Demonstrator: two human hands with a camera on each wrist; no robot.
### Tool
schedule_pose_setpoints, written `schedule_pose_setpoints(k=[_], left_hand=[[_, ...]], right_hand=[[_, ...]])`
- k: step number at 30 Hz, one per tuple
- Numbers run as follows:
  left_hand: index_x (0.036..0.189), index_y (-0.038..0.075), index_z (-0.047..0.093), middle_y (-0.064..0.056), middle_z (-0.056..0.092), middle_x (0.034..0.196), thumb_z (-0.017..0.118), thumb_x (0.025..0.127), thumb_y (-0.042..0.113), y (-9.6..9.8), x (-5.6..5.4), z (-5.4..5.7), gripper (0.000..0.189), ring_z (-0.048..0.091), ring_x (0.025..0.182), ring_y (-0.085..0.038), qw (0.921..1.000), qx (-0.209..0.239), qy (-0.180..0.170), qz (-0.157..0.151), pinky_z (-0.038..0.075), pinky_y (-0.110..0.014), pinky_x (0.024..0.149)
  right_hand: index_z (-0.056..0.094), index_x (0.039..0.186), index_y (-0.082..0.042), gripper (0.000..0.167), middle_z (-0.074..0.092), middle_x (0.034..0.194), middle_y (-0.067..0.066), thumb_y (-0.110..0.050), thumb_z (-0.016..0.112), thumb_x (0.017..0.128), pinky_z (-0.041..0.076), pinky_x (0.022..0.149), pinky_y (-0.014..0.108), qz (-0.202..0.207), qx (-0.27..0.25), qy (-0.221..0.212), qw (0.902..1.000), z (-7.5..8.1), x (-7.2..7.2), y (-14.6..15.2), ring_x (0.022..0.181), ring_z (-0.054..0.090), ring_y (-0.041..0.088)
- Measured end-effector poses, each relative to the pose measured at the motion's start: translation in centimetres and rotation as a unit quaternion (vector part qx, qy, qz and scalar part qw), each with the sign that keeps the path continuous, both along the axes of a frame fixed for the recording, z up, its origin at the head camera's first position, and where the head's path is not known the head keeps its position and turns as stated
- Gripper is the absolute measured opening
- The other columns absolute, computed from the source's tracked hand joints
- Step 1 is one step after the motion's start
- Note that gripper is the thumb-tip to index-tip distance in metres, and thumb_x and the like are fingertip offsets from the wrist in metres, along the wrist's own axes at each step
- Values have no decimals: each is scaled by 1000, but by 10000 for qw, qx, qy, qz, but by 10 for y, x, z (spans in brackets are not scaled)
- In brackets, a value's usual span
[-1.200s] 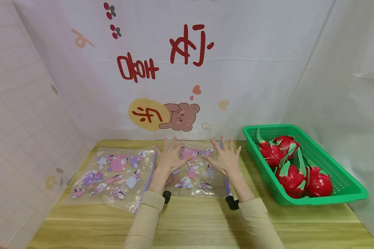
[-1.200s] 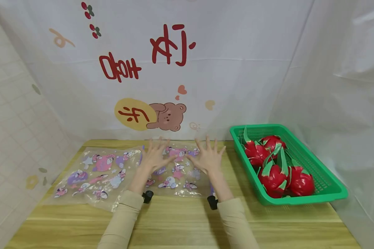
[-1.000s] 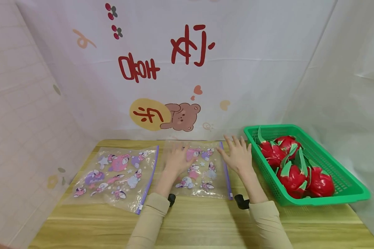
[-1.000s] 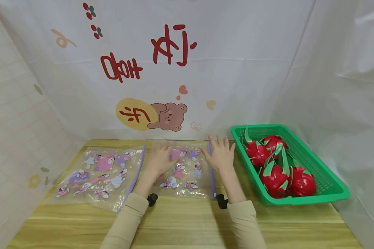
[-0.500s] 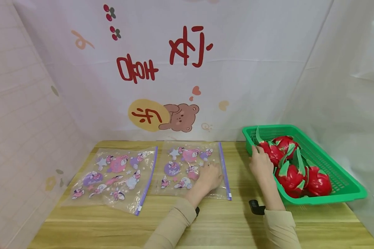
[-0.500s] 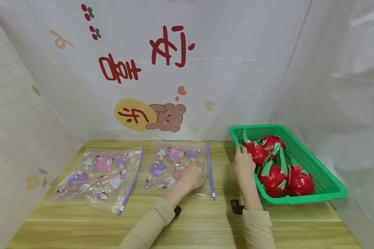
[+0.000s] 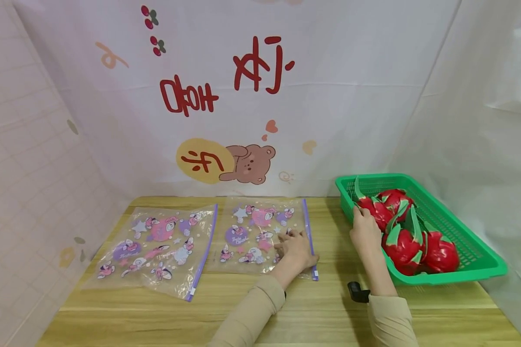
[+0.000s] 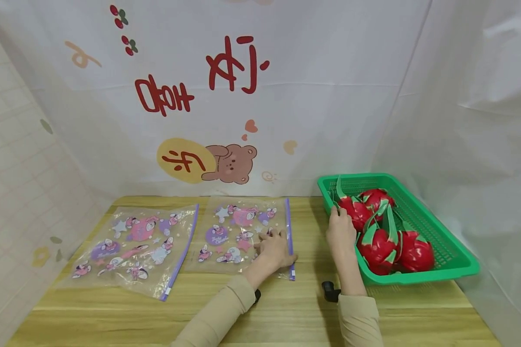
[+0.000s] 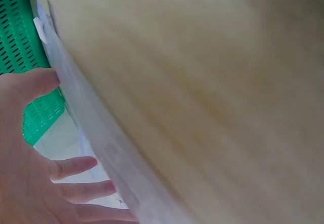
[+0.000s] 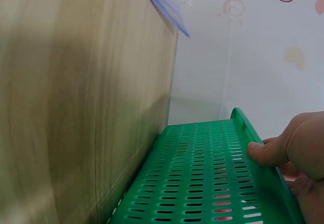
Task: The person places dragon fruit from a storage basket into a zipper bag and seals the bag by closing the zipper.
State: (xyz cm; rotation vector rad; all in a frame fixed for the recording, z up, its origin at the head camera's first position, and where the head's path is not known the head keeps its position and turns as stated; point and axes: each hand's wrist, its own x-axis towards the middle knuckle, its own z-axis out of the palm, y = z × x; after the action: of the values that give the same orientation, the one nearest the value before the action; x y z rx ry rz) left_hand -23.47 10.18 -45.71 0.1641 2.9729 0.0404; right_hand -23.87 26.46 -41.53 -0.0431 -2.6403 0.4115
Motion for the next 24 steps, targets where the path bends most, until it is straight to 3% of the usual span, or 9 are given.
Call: schedule_pose_setpoints(k=[3, 6, 10, 14, 19, 24], left_hand=[[146, 25, 35, -12, 40, 149, 62, 77, 65, -3, -1, 0, 84, 39, 132, -48, 9996, 217, -179, 5, 47, -63, 90], [141, 22, 44, -12, 43, 147, 64, 80, 57, -7, -3, 2, 74, 38, 133, -49, 9981, 578, -198, 37, 45, -65, 91], [125, 15, 61, -12, 53, 138, 66, 81, 44, -15, -5, 5, 53, 41, 129, -51, 9933, 1149, -81, 86, 44, -69, 88], [106, 11, 68, -12, 63, 119, 66, 80, 33, -23, -4, 4, 34, 53, 114, -45, 9856, 1688, 57, 80, 48, -65, 78], [88, 7, 63, -12, 67, 88, 62, 85, 20, -36, 2, 3, 14, 62, 76, -29, 9738, 2188, 581, -206, 53, -49, 59], [89, 3, 59, -10, 62, 71, 62, 87, 14, -46, 10, 5, 11, 60, 56, -22, 9611, 2132, 1580, -763, 47, -27, 43]], right_hand=[[54, 118, 10, 38, 57, 110, 33, 11, 48, 80, 50, 70, 63, 26, 41, 175, 9998, -2, -1, 0, 89, 58, 52], [55, 117, 10, 39, 58, 107, 33, 12, 49, 78, 50, 67, 63, 60, 70, 358, 9993, -4, -2, 0, 87, 59, 52], [55, 118, 10, 41, 59, 107, 33, 12, 49, 78, 50, 66, 63, 86, 86, 407, 9991, -5, -3, 0, 87, 59, 52], [54, 119, 9, 41, 58, 108, 32, 11, 50, 79, 50, 67, 63, 70, 78, 229, 9997, -6, -3, 0, 89, 59, 52], [54, 121, 9, 43, 58, 110, 33, 11, 50, 79, 51, 69, 63, 61, 65, 146, 9999, -5, -2, 1, 91, 59, 52], [55, 120, 11, 44, 58, 109, 33, 12, 51, 77, 51, 68, 62, 70, 108, 393, 9991, -7, 0, 0, 89, 58, 53]])
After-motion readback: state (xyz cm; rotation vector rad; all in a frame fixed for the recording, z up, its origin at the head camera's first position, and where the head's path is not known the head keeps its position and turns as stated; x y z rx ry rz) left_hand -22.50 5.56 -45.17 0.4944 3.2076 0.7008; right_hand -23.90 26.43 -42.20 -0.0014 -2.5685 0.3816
